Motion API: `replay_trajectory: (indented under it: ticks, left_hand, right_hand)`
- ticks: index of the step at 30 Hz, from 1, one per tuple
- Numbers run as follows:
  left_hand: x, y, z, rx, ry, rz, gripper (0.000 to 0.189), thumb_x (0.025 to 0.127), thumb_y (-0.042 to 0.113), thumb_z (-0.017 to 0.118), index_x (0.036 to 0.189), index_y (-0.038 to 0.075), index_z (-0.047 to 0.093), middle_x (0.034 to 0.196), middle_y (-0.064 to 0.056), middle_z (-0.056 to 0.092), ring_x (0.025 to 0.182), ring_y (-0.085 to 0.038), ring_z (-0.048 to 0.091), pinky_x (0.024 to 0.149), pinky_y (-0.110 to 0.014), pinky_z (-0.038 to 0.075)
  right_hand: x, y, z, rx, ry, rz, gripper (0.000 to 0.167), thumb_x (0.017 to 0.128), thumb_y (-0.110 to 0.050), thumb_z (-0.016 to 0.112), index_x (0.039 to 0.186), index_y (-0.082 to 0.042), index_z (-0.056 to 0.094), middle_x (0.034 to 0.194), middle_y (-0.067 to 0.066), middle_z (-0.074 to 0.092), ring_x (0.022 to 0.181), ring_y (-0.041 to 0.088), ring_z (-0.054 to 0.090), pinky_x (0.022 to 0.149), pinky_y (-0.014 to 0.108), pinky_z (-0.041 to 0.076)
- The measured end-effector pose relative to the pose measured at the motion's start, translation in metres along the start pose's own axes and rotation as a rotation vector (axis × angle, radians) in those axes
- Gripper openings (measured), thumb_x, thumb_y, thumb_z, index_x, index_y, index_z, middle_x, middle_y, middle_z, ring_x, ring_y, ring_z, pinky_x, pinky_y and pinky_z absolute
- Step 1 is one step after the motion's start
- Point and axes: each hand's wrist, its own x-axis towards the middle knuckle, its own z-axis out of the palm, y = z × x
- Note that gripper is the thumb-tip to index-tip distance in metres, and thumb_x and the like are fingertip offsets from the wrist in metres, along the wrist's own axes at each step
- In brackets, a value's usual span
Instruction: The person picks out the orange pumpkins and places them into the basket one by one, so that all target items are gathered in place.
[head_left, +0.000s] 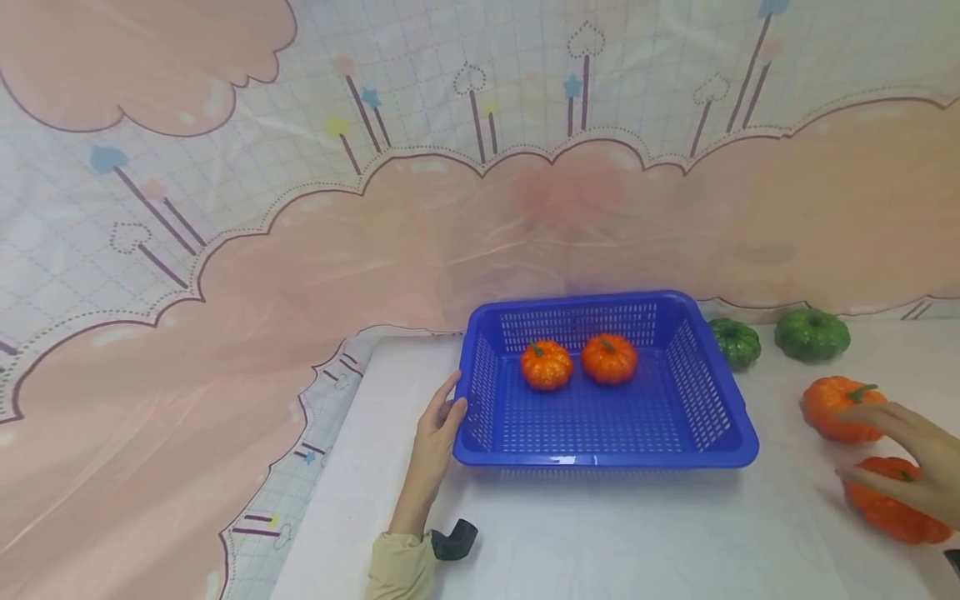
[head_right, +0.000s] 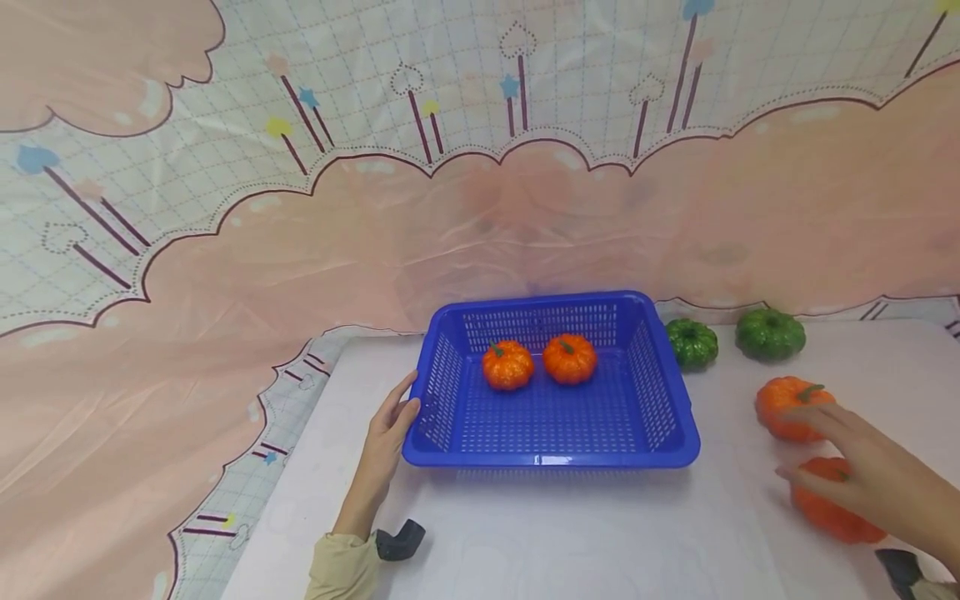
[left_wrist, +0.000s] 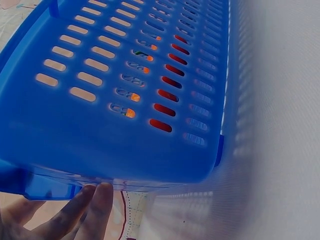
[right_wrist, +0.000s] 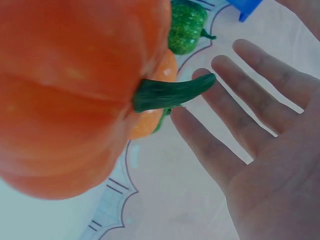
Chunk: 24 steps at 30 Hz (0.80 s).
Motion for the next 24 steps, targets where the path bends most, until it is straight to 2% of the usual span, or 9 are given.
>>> replay_trajectory:
  ticks: [4,5,11,14,18,20,24]
  left_hand:
    - [-0.001,0.000,-0.001,0.011,0.004,-0.005,0.051,0.106,0.031,0.048,0.154,0.017,0.037,0.142,-0.024,0.052,0.130,-0.039,0.052,0.110,-0.058,0.038]
    - [-0.001,0.000,-0.001,0.011,0.002,-0.005,0.051,0.106,0.031,0.048,0.154,0.017,0.037,0.143,-0.024,0.052,0.130,-0.039,0.052,0.110,-0.058,0.037]
    - [0.000,-0.001,0.000,0.010,0.001,-0.003,0.051,0.106,0.032,0.048,0.154,0.018,0.037,0.144,-0.023,0.051,0.131,-0.039,0.051,0.111,-0.059,0.036]
    - [0.001,-0.001,0.001,0.000,-0.003,-0.005,0.052,0.106,0.032,0.048,0.154,0.017,0.037,0.142,-0.023,0.053,0.130,-0.039,0.052,0.111,-0.058,0.037]
    - [0.002,0.000,0.002,-0.007,-0.016,-0.002,0.053,0.105,0.033,0.049,0.154,0.017,0.037,0.139,-0.024,0.055,0.129,-0.038,0.053,0.111,-0.057,0.038]
    - [0.002,0.000,0.003,-0.002,-0.018,0.004,0.053,0.105,0.033,0.048,0.154,0.017,0.037,0.139,-0.024,0.055,0.129,-0.038,0.053,0.110,-0.057,0.038]
    - [0.000,0.000,0.001,0.010,-0.006,0.007,0.052,0.105,0.032,0.048,0.154,0.017,0.037,0.138,-0.024,0.056,0.128,-0.037,0.054,0.110,-0.057,0.039]
  right_hand:
    - [-0.004,0.005,0.003,0.009,-0.016,0.029,0.074,0.065,-0.016,0.092,0.123,0.007,0.052,0.118,0.027,0.050,0.107,0.043,0.043,0.082,0.071,0.041]
    - [-0.004,0.007,0.003,0.004,-0.030,0.040,0.075,0.066,-0.018,0.092,0.123,0.008,0.051,0.118,0.028,0.049,0.105,0.047,0.043,0.082,0.072,0.040]
    - [-0.009,0.020,0.008,-0.018,-0.049,0.073,0.079,0.066,-0.030,0.092,0.123,0.006,0.051,0.118,0.027,0.049,0.105,0.046,0.044,0.082,0.071,0.041]
    - [-0.012,0.028,0.011,0.000,-0.085,0.112,0.079,0.069,-0.034,0.090,0.125,0.005,0.050,0.121,0.029,0.046,0.109,0.049,0.040,0.088,0.075,0.034]
    - [-0.018,0.038,0.018,0.042,-0.045,0.133,0.074,0.070,-0.030,0.090,0.122,0.006,0.052,0.121,0.031,0.046,0.110,0.051,0.037,0.095,0.078,0.024]
    - [-0.020,0.042,0.022,0.061,-0.005,0.126,0.071,0.069,-0.027,0.091,0.120,0.005,0.054,0.120,0.030,0.047,0.110,0.044,0.038,0.095,0.078,0.025]
    - [-0.020,0.048,0.028,0.059,-0.009,0.131,0.071,0.068,-0.031,0.091,0.118,0.005,0.056,0.118,0.030,0.050,0.106,0.041,0.042,0.088,0.074,0.033]
